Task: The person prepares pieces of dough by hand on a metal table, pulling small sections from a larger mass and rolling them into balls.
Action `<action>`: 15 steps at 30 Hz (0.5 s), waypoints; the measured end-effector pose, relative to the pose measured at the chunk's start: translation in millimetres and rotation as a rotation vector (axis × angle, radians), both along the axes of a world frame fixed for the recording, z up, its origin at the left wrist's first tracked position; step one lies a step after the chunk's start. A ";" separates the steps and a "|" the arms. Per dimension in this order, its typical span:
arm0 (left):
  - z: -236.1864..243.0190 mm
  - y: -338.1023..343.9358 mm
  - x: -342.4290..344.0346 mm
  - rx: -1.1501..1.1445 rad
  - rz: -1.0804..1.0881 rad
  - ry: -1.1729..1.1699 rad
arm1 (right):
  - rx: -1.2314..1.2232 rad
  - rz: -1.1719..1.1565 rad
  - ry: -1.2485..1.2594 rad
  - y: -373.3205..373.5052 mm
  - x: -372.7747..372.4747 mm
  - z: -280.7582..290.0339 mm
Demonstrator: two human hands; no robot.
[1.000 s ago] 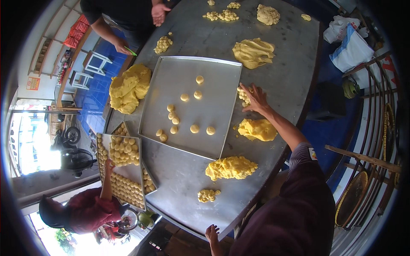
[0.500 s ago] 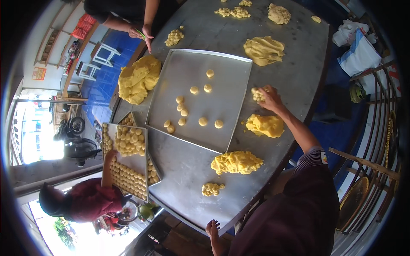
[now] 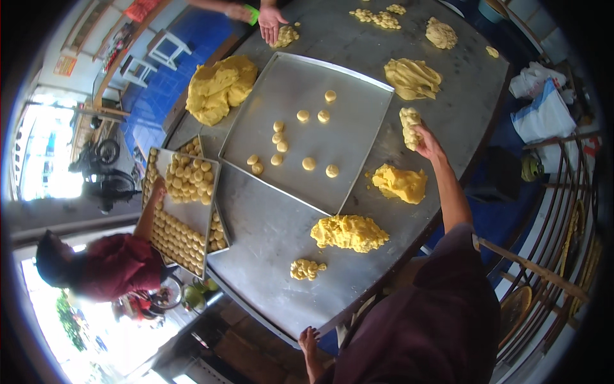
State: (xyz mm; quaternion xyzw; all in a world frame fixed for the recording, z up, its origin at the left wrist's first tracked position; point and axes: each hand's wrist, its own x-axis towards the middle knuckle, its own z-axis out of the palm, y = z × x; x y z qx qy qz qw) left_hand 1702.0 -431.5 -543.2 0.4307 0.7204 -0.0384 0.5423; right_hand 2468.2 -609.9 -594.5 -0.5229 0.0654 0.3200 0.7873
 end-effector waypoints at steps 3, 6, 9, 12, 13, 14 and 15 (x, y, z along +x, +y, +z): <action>-31.4 -5.0 -40.5 0.043 0.089 -0.082 | 0.226 0.044 0.106 6.2 -38.2 31.4; -39.9 -17.4 -41.4 0.103 -0.090 0.083 | 0.514 0.350 0.181 38.8 -99.5 67.8; 8.0 -23.7 9.2 0.047 0.062 0.005 | 0.584 0.517 0.305 86.8 -192.4 93.3; 22.3 -40.6 23.1 0.076 0.074 -0.073 | 0.529 0.717 0.396 154.9 -295.4 90.1; 17.8 -48.6 18.4 0.097 0.088 -0.090 | 0.576 0.800 0.473 175.2 -328.7 96.2; 7.5 -53.8 12.5 0.117 0.096 -0.110 | 0.592 0.784 0.495 194.8 -362.9 107.3; -1.5 -60.1 7.9 0.137 0.108 -0.130 | 0.607 0.767 0.514 214.2 -396.8 117.7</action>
